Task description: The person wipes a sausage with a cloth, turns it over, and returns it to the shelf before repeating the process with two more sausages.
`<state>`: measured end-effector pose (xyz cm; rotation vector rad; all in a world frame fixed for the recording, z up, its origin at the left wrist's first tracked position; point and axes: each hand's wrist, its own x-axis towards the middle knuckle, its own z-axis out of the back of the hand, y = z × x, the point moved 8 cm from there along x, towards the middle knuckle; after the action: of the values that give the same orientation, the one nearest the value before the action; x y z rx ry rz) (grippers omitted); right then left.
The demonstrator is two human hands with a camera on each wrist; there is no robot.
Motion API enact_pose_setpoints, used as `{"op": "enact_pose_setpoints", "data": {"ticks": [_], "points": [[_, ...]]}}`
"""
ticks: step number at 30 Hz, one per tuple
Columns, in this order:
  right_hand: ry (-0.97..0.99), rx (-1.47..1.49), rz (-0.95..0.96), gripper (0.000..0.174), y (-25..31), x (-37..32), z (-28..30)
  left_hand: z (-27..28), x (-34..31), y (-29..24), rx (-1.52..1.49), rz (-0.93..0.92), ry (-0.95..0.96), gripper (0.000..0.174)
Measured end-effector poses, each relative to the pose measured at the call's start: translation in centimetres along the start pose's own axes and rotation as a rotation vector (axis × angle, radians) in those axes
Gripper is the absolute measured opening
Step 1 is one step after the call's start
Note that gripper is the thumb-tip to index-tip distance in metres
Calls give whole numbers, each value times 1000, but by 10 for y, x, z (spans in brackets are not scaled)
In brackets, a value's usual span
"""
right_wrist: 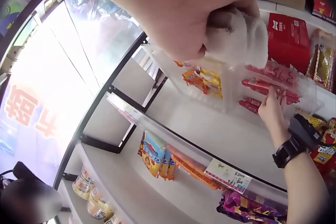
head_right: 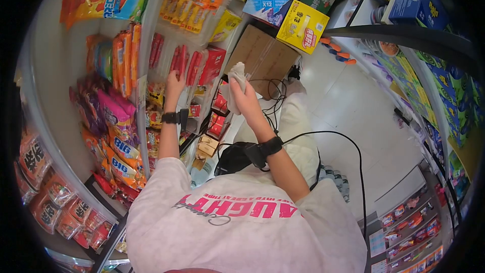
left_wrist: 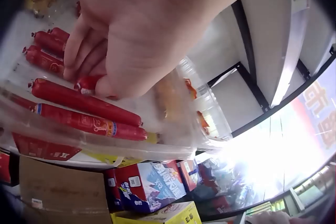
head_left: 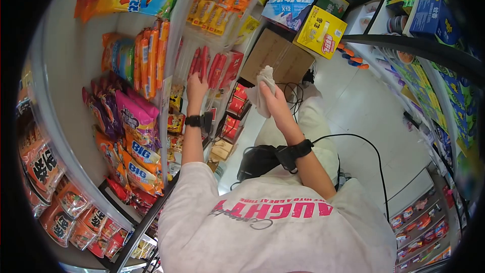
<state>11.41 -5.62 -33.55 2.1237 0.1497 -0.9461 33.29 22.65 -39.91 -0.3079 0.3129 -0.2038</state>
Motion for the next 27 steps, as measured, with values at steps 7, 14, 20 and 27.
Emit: {"op": "enact_pose_setpoints", "data": {"ticks": [7, 14, 20, 27], "points": [[36, 186, -10, 43, 13, 0, -32, 103, -104, -113, -296, 119, 219, 29], [254, 514, -34, 28, 90, -28, -112, 203, -181, -213, -414, -50, 250, 34], [603, 704, 57, 26, 172, -99, -195, 257, -227, -215, -703, -137, 117, 38], [870, 575, 246, 29, 208, -174, -261, 270, -272, -190, -1267, -46, 123, 37]]}}
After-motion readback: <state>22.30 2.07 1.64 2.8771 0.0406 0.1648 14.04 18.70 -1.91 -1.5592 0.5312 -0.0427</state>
